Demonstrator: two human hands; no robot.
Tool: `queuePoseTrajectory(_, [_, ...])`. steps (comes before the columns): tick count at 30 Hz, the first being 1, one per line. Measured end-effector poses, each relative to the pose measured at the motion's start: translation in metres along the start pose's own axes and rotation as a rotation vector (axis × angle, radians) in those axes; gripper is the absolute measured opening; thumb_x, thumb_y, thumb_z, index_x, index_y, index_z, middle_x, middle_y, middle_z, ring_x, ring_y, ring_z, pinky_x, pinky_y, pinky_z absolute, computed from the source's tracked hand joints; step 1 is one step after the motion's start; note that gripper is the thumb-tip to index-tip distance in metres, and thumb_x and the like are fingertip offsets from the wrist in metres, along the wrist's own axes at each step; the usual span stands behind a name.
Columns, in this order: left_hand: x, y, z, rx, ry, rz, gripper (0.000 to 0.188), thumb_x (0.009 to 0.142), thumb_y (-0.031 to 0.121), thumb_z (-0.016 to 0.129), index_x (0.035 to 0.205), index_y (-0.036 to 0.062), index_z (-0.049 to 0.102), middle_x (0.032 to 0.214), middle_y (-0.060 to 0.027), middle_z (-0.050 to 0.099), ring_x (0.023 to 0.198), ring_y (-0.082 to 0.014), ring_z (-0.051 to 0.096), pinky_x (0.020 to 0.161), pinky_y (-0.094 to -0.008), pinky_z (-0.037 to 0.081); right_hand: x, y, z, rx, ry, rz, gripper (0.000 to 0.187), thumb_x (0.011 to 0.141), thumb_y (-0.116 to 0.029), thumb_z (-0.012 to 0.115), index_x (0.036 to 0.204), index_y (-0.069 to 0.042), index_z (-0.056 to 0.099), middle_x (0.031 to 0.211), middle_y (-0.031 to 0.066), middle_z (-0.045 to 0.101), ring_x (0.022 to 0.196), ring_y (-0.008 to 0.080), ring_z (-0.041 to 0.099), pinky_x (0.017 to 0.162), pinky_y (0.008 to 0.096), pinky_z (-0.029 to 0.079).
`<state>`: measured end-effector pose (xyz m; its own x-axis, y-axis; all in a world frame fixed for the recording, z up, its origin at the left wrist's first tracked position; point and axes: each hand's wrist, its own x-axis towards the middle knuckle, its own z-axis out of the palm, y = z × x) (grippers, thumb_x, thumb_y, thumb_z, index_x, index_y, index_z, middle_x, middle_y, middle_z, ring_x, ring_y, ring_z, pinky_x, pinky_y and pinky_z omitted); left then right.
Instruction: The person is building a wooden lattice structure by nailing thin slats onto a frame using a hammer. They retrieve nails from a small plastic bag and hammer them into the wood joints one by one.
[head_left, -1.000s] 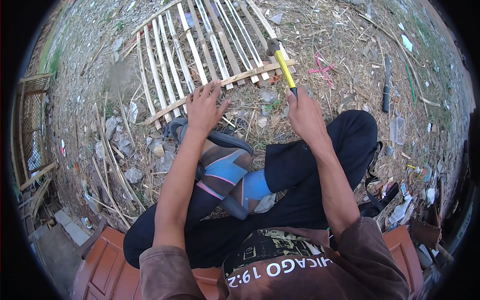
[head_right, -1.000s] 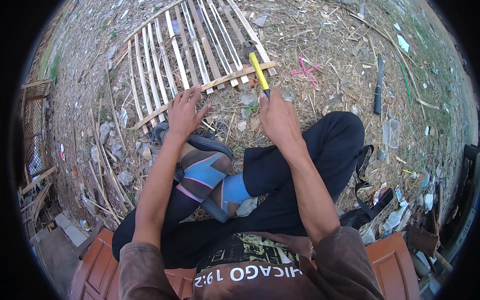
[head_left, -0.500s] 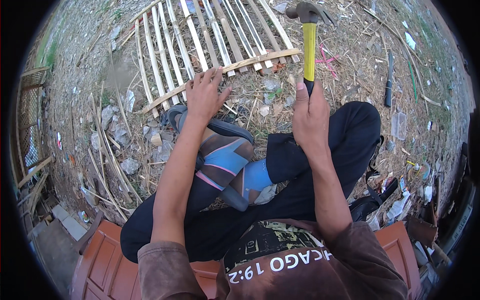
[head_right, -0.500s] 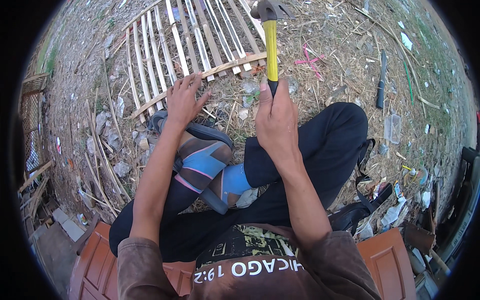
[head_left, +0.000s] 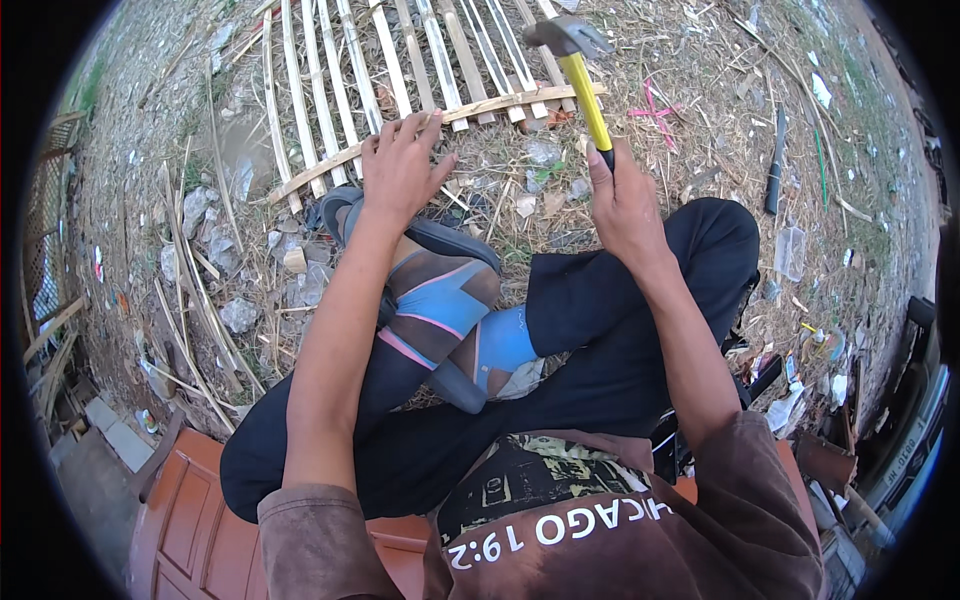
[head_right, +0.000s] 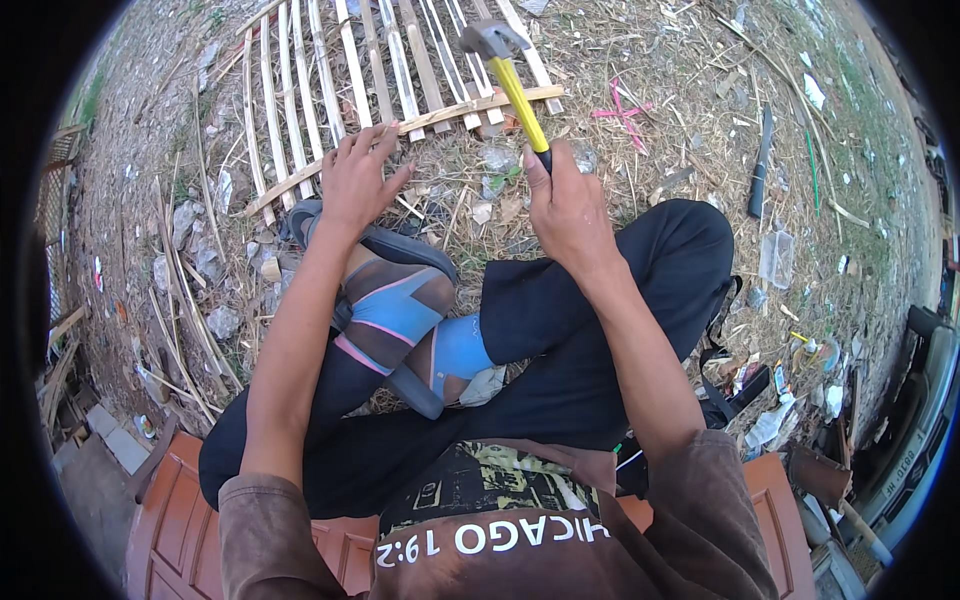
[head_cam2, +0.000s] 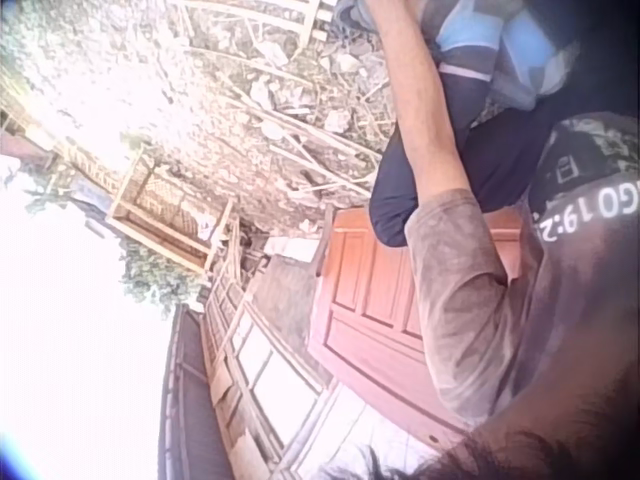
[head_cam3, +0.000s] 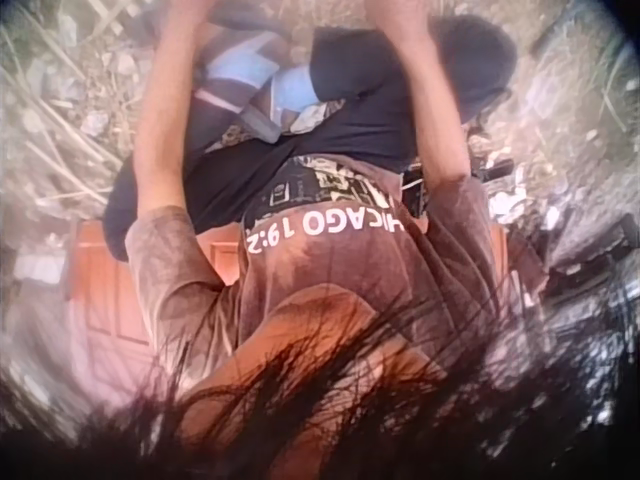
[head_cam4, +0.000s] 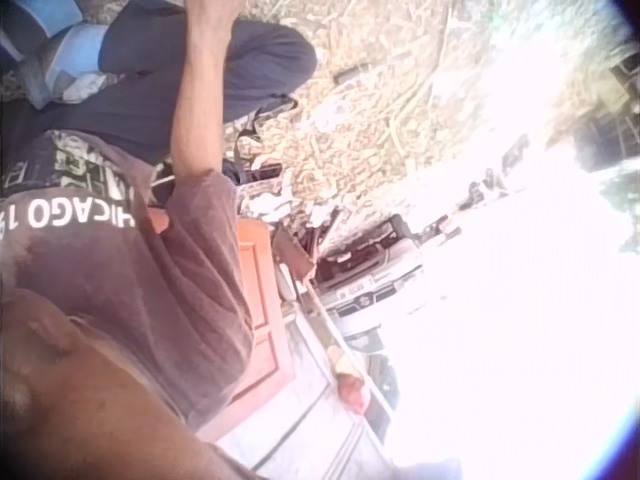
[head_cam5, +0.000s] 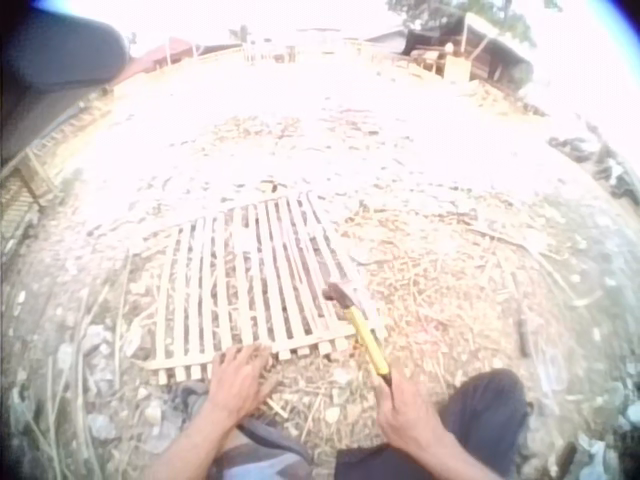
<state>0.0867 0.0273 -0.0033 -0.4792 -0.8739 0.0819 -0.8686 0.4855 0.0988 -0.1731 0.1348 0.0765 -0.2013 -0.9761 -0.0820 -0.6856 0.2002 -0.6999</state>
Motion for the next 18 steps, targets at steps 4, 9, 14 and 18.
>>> queuePoseTrajectory(4, [-0.004,0.002,-0.005,0.019,-0.052,-0.019,0.06,0.087,0.042,0.071,0.141,0.018,0.057,0.136,-0.0033,0.057,0.125,-0.0247,0.052,0.102,-0.0542,0.041,0.01,0.006,0.008,-0.105,-0.094,0.074,0.032,0.106,-0.029,0.047,0.099,0.002,0.051,0.064,0.0287,0.059,0.065,0.0516,0.06,0.058,0.0579,0.041])
queuePoseTrajectory(9, [-0.007,-0.003,-0.001,-0.004,-0.041,-0.024,0.062,0.087,0.041,0.071,0.143,0.0183,0.055,0.137,-0.0036,0.056,0.125,-0.0249,0.052,0.102,-0.0539,0.041,-0.006,-0.034,-0.006,0.176,0.101,-0.001,0.035,0.106,-0.032,0.047,0.096,0.001,0.049,0.06,0.0275,0.055,0.064,0.0513,0.06,0.059,0.0586,0.041])
queuePoseTrajectory(14, [0.011,0.001,-0.012,0.038,-0.026,-0.031,0.063,0.087,0.041,0.071,0.144,0.0189,0.054,0.137,-0.003,0.057,0.123,-0.0267,0.054,0.102,-0.052,0.043,-0.002,-0.004,0.009,-0.145,-0.092,0.083,0.029,0.105,-0.027,0.051,0.096,0.001,0.05,0.063,0.0276,0.058,0.062,0.0511,0.06,0.058,0.0575,0.042])
queuePoseTrajectory(18, [-0.005,-0.004,-0.003,0.034,-0.05,-0.027,0.064,0.087,0.042,0.071,0.144,0.0196,0.054,0.137,-0.003,0.057,0.123,-0.0265,0.053,0.103,-0.0509,0.042,-0.007,-0.051,-0.013,0.139,0.037,0.105,0.031,0.104,-0.028,0.051,0.098,0.003,0.051,0.069,0.0309,0.062,0.069,0.0542,0.061,0.064,0.0617,0.044])
